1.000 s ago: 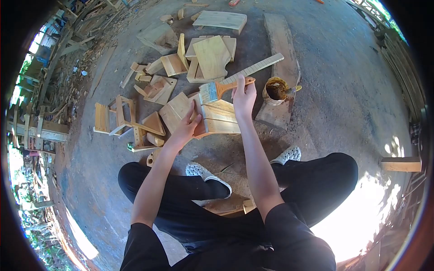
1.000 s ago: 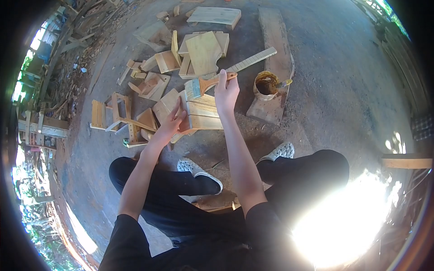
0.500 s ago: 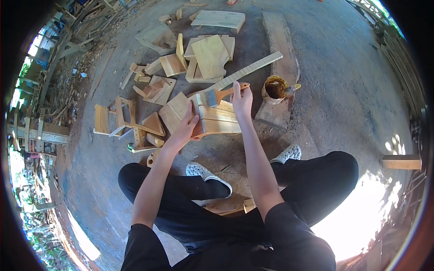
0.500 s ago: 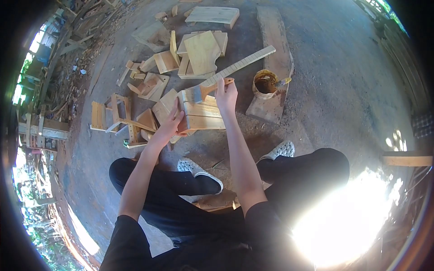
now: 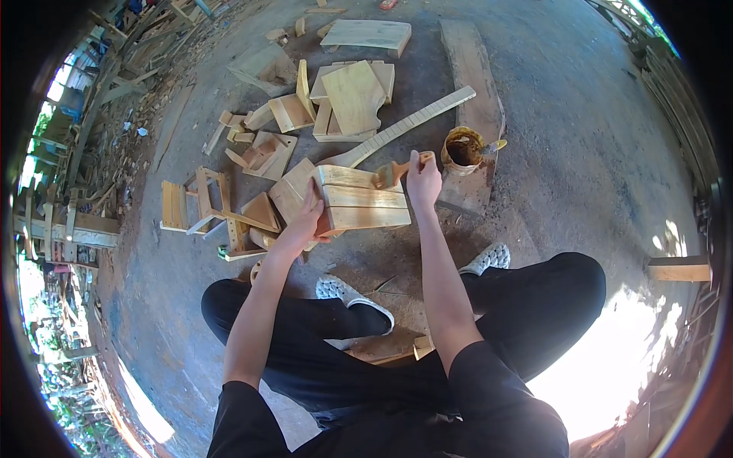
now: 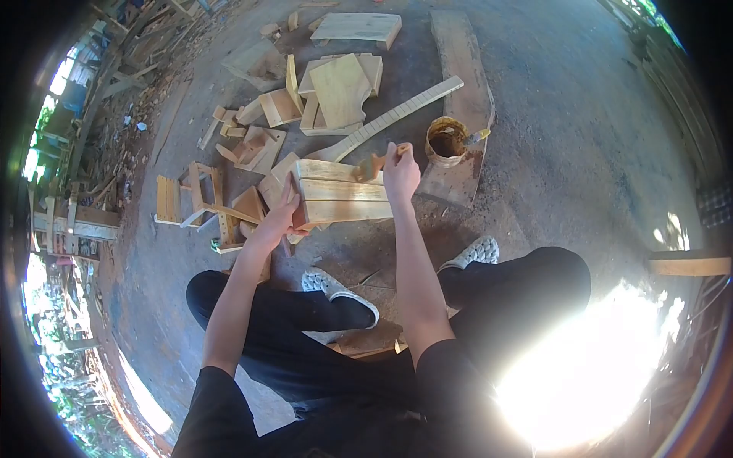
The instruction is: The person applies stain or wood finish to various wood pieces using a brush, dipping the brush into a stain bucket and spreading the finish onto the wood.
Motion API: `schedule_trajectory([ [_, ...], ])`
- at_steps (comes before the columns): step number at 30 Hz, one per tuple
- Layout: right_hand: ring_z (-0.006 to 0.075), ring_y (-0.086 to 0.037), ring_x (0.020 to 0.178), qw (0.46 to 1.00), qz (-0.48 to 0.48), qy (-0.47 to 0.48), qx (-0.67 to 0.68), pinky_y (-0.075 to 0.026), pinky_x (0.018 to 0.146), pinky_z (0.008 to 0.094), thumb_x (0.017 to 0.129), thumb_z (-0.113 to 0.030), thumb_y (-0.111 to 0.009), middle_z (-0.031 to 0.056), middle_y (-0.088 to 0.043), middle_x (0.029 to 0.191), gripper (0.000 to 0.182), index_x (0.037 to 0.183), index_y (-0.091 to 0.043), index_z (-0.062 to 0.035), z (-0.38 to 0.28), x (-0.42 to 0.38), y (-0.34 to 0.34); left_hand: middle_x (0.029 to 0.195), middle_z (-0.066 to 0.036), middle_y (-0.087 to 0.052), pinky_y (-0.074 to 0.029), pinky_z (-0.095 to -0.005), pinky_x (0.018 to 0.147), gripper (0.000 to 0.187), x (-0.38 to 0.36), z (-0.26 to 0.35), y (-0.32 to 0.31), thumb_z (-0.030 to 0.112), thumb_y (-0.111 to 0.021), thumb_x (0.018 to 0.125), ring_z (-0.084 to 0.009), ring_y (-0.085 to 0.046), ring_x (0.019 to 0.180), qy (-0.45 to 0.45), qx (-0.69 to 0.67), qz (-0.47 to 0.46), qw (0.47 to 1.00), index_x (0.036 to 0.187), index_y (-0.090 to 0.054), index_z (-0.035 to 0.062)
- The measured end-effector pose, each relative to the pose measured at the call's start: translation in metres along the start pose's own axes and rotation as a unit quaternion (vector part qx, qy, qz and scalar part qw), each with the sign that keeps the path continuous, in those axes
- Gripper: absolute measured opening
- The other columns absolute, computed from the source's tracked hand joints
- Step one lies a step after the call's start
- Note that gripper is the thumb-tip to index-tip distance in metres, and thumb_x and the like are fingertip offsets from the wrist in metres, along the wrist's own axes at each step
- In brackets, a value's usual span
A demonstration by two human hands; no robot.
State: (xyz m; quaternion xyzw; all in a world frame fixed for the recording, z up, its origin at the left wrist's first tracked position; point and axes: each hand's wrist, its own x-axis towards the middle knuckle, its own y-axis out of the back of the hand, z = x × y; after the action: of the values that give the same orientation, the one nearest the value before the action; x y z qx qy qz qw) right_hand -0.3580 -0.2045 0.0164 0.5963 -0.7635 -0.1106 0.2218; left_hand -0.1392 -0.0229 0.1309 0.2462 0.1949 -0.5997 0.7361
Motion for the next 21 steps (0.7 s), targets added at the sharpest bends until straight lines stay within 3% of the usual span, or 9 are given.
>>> schedule_trajectory([
  [1,0.0159,-0.064,0.059,1.000,0.002,-0.001,-0.001,-0.050,0.057,0.0346,0.104,-0.033,-0.068,0.0050,-0.065,0.067,0.033,0.098,-0.062,-0.0014,0.004,0.002,0.002,0.170,-0.015,-0.031,-0.064,-0.0497,0.084,0.074,0.001,0.000,0.000,0.038,-0.043,0.114,-0.0361,-0.054,0.139,0.000,0.001,-0.002,1.000,0.169,0.006,0.0400],
  [3,0.0263,-0.070,0.064,0.924,-0.065,-0.182,0.330,-0.054,0.065,0.0410,0.103,-0.038,-0.068,0.0113,-0.070,0.074,0.035,0.101,-0.063,-0.0035,0.018,0.006,0.002,0.172,-0.013,-0.028,-0.062,-0.0543,0.086,0.073,0.002,0.001,0.000,0.039,-0.042,0.114,-0.0381,-0.053,0.140,0.015,0.016,0.038,0.999,0.169,0.007,0.0398],
  [5,0.0322,-0.072,0.070,0.934,-0.104,-0.178,0.291,-0.054,0.070,0.0454,0.102,-0.039,-0.067,0.0144,-0.072,0.081,0.034,0.104,-0.063,-0.0059,0.040,0.002,-0.007,0.172,-0.013,-0.027,-0.058,-0.0547,0.094,0.072,-0.010,0.014,-0.008,0.039,-0.041,0.115,-0.0367,-0.050,0.143,0.031,0.012,0.050,0.998,0.170,0.005,0.0383],
  [7,0.0344,-0.073,0.074,0.984,-0.088,-0.112,0.104,-0.054,0.069,0.0468,0.104,-0.038,-0.064,0.0153,-0.073,0.082,0.031,0.105,-0.063,-0.0072,0.046,-0.007,-0.006,0.173,-0.012,-0.027,-0.054,-0.0550,0.102,0.071,-0.008,0.013,-0.005,0.039,-0.040,0.115,-0.0353,-0.046,0.147,0.043,0.013,0.063,0.997,0.170,0.004,0.0369],
  [11,0.0447,-0.071,0.087,0.996,-0.033,-0.068,-0.052,-0.053,0.074,0.0529,0.105,-0.040,-0.061,0.0183,-0.075,0.087,0.031,0.105,-0.065,-0.0097,0.029,-0.013,0.014,0.173,-0.013,-0.027,-0.033,-0.0442,0.122,0.069,0.001,0.001,0.006,0.035,-0.041,0.115,-0.0294,-0.032,0.156,0.010,0.016,0.072,0.997,0.172,-0.003,0.0241],
  [12,0.0447,-0.071,0.087,0.996,-0.032,-0.069,-0.054,-0.053,0.074,0.0529,0.105,-0.040,-0.061,0.0183,-0.075,0.087,0.031,0.105,-0.065,-0.0097,0.034,-0.014,0.012,0.173,-0.014,-0.026,-0.026,-0.0395,0.126,0.069,0.000,0.004,0.005,0.034,-0.042,0.115,-0.0275,-0.028,0.158,0.012,0.011,0.080,0.997,0.172,-0.006,0.0180],
  [18,0.0453,-0.071,0.085,0.989,-0.114,-0.068,0.062,-0.053,0.073,0.0524,0.104,-0.038,-0.062,0.0181,-0.074,0.083,0.030,0.100,-0.065,-0.0082,0.035,-0.012,0.004,0.174,-0.016,-0.025,-0.023,-0.0357,0.127,0.068,0.014,-0.015,0.017,0.028,-0.042,0.114,-0.0272,-0.029,0.158,-0.043,0.041,0.093,0.994,0.170,-0.010,0.0058],
  [20,0.0190,-0.070,0.063,0.985,-0.160,0.029,0.050,-0.053,0.061,0.0356,0.105,-0.029,-0.064,0.0097,-0.068,0.070,0.027,0.097,-0.065,-0.0033,0.024,-0.004,0.005,0.173,-0.016,-0.026,-0.023,-0.0360,0.127,0.068,0.010,-0.008,0.013,0.027,-0.043,0.114,-0.0274,-0.029,0.158,-0.037,0.030,0.093,0.995,0.170,-0.011,0.0060],
  [21,0.0190,-0.070,0.063,0.985,-0.160,0.029,0.049,-0.053,0.061,0.0356,0.105,-0.029,-0.064,0.0097,-0.068,0.070,0.027,0.097,-0.065,-0.0033,0.011,0.000,0.009,0.173,-0.017,-0.027,-0.023,-0.0363,0.127,0.067,0.009,-0.005,0.011,0.026,-0.043,0.114,-0.0277,-0.029,0.158,-0.032,0.018,0.093,0.995,0.170,-0.013,0.0063],
])
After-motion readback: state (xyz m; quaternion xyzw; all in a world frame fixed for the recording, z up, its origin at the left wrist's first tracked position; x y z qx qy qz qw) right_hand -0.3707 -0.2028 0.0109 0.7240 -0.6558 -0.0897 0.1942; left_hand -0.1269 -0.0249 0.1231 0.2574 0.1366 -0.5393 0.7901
